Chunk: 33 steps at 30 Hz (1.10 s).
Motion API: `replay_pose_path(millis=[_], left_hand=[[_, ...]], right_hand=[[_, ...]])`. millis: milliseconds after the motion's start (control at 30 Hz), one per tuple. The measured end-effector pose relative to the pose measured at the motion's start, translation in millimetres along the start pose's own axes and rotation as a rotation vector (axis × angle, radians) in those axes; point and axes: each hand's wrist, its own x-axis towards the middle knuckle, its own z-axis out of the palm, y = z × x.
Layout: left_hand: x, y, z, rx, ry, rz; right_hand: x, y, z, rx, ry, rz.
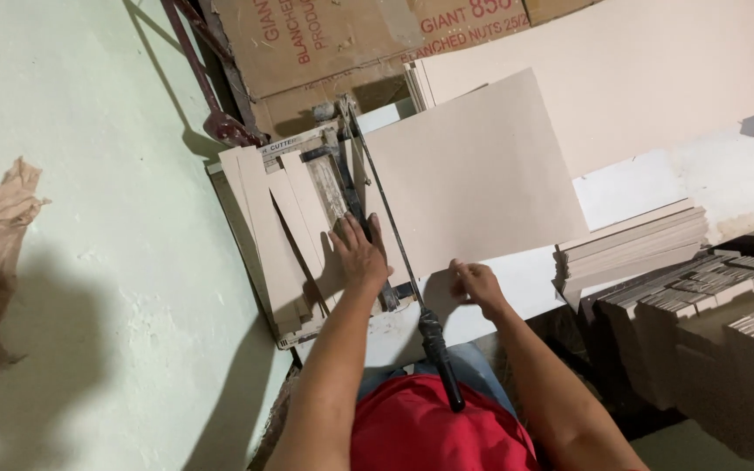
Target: Cutting sheets of cardboard using a manual paper cutter.
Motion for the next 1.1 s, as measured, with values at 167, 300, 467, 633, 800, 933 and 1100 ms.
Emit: replay_pose_path(millis=[167,300,467,633,800,933,1100], left_hand=[[37,-2,50,0.254,0.060,-0.102],[47,4,43,0.342,-0.026,-0.181],[29,8,16,0.242,-0.079,-0.110],[22,7,10,0.144,-0.050,-0.059],[21,6,16,0.114,-0.020,-0.061],[14,3,17,0.127,0.025,-0.072],[-1,4,7,0.085,0.102,0.006]], right_hand=[[-84,-63,28,-0.927,-0.125,-0.158],[-176,-52,49,-1.293,-0.134,-0.268],[-98,90,68,-1.216,-0.060,-0.160],[-64,125,63,-1.210,-0.024,-0.276],[-57,140,60,-1.188,-0.033,-0.416],[-55,138,62,-1.188,-0.028,-0.408],[-174,-12,42,-0.902,-0.126,-0.316]])
